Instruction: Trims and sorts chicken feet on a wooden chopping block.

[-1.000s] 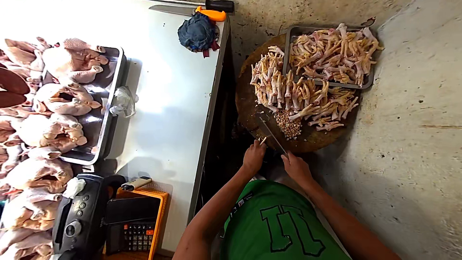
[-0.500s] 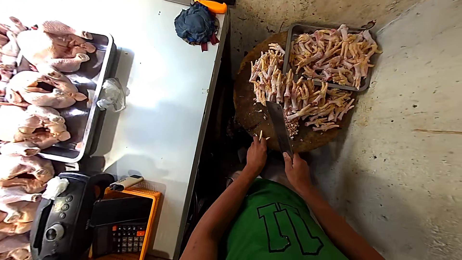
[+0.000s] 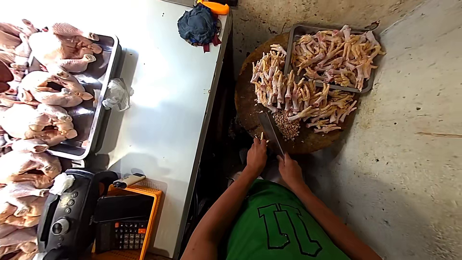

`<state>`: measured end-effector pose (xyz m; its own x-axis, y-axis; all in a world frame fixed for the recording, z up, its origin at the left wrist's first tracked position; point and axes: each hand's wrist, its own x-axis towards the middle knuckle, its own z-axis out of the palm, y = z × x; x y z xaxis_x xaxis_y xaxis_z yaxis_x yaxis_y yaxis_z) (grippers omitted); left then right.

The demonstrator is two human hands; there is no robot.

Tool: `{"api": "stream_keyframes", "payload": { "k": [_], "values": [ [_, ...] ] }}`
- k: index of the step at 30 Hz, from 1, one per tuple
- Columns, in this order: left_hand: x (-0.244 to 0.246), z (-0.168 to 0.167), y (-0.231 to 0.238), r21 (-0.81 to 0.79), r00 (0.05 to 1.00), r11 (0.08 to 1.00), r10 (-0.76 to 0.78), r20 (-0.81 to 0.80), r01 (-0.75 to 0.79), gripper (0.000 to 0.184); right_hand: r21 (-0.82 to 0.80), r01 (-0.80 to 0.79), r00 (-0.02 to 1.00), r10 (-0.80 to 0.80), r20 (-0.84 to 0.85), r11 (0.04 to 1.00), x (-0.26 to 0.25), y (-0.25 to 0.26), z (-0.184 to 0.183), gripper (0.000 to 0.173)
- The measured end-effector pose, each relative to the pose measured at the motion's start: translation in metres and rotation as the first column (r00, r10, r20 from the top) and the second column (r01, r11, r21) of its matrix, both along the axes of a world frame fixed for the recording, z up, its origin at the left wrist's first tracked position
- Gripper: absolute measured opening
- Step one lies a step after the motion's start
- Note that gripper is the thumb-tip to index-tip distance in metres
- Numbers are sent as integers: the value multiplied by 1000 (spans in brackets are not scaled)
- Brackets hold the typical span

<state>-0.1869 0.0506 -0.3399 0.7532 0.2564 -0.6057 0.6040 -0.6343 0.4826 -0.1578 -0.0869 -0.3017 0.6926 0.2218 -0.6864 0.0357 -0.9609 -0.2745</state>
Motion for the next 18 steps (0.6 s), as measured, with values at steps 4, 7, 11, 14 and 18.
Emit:
{"api": "stream_keyframes", "payload": {
  "k": [4, 7, 11, 14, 18],
  "values": [
    [-11, -4, 7, 54, 992, 997, -66, 108, 61, 34, 125, 28, 992, -43, 115, 992, 1, -5, 13, 41],
    [-24, -17, 18, 126, 959, 984, -150, 239, 122, 31, 333, -44, 935, -79, 346, 942, -4, -9, 17, 44],
    [-32, -32, 31, 237, 907, 958, -237, 347, 159, 28, 132, -120, 981, 97, 167, 984, 9, -5, 2, 46],
    [-40, -43, 39, 221, 844, 970, -202, 497, 101, 24, 54, -83, 996, 84, -20, 995, 27, -8, -15, 48],
    [-44, -47, 37, 193, 743, 981, -153, 652, 33, 20, 132, -4, 1000, 0, 29, 991, 32, -13, -2, 45]
  ]
}}
